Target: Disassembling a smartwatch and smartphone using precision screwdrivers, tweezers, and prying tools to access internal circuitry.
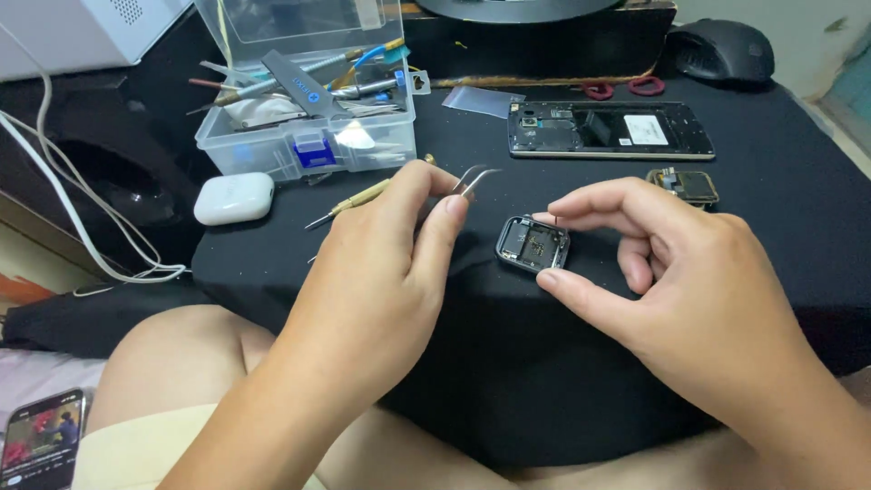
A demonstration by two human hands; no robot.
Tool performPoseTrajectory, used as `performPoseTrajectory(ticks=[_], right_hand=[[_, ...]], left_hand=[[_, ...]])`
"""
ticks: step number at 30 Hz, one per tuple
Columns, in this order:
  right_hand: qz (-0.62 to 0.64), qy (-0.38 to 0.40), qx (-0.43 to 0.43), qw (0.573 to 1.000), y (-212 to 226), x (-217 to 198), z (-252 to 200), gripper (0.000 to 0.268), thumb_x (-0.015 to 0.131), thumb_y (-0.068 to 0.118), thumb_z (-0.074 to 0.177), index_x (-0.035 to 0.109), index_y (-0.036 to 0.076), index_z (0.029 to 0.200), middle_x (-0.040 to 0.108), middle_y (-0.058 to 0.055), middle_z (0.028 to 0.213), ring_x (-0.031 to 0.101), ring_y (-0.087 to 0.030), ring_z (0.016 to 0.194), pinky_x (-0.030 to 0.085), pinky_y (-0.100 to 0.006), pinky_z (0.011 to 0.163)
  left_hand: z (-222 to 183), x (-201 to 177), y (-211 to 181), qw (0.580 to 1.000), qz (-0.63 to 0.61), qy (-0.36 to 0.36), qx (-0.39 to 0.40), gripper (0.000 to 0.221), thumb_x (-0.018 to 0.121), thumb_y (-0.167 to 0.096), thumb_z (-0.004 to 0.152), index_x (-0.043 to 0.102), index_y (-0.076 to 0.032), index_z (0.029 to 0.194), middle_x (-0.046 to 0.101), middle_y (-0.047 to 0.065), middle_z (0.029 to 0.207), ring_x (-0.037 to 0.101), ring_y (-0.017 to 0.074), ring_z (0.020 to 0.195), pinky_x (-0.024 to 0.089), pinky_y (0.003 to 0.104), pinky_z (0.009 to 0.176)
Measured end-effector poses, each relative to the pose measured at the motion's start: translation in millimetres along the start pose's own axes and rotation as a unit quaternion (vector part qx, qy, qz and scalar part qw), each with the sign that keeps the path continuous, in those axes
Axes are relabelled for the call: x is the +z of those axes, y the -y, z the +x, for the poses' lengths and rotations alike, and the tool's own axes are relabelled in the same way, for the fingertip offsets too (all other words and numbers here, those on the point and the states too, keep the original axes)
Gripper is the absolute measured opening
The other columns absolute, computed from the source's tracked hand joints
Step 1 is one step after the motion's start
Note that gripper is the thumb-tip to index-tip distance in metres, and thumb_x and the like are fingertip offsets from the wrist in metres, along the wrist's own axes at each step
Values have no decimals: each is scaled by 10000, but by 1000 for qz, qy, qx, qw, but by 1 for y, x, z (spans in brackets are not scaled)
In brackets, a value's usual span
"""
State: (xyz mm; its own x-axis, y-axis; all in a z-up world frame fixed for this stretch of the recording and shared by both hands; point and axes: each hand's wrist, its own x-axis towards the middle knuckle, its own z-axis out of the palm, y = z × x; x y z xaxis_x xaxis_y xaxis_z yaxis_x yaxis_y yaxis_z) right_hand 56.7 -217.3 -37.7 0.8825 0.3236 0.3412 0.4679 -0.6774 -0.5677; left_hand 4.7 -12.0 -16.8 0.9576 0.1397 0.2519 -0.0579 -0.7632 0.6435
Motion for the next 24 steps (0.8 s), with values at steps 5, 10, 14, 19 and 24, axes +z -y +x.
performPoseTrajectory(ticks=[5,10,14,19,24], right_hand=[[4,-1,-5,1000,2,1,0,420,886,263,716,785,277,1123,585,46,532,422,-94,455,343,-238,576],[21,0,-4,1000,3,3,-1,407,882,228,738,792,253,1134,464,9,517,431,-82,488,322,-218,623],[8,9,-4,1000,6,2,0,400,878,217,751,795,232,1142,423,-11,506,541,-79,561,360,-243,642],[8,8,-1,1000,4,2,0,403,877,216,745,799,251,1138,418,-8,489,417,-102,459,341,-239,594],[-2,0,-20,1000,1,4,0,403,882,216,735,796,236,1128,413,6,517,362,-115,474,321,-251,584]], left_hand=[[-2,-6,-7,998,8,33,-60,216,489,-377,1026,652,-236,1041,762,-30,839,690,207,833,455,367,721],[27,-48,20,998,63,19,-17,74,690,-339,962,758,-312,978,665,-23,651,542,149,600,425,337,607],[87,-88,72,957,241,-39,157,226,743,-119,984,803,-202,1185,640,54,815,540,232,711,428,420,606],[124,-97,82,927,370,41,51,313,676,-284,1034,740,-311,1339,752,103,1067,658,345,774,480,503,587],[147,-107,123,931,329,60,146,135,716,-236,1048,736,-148,1149,643,96,970,518,283,795,361,439,661]])
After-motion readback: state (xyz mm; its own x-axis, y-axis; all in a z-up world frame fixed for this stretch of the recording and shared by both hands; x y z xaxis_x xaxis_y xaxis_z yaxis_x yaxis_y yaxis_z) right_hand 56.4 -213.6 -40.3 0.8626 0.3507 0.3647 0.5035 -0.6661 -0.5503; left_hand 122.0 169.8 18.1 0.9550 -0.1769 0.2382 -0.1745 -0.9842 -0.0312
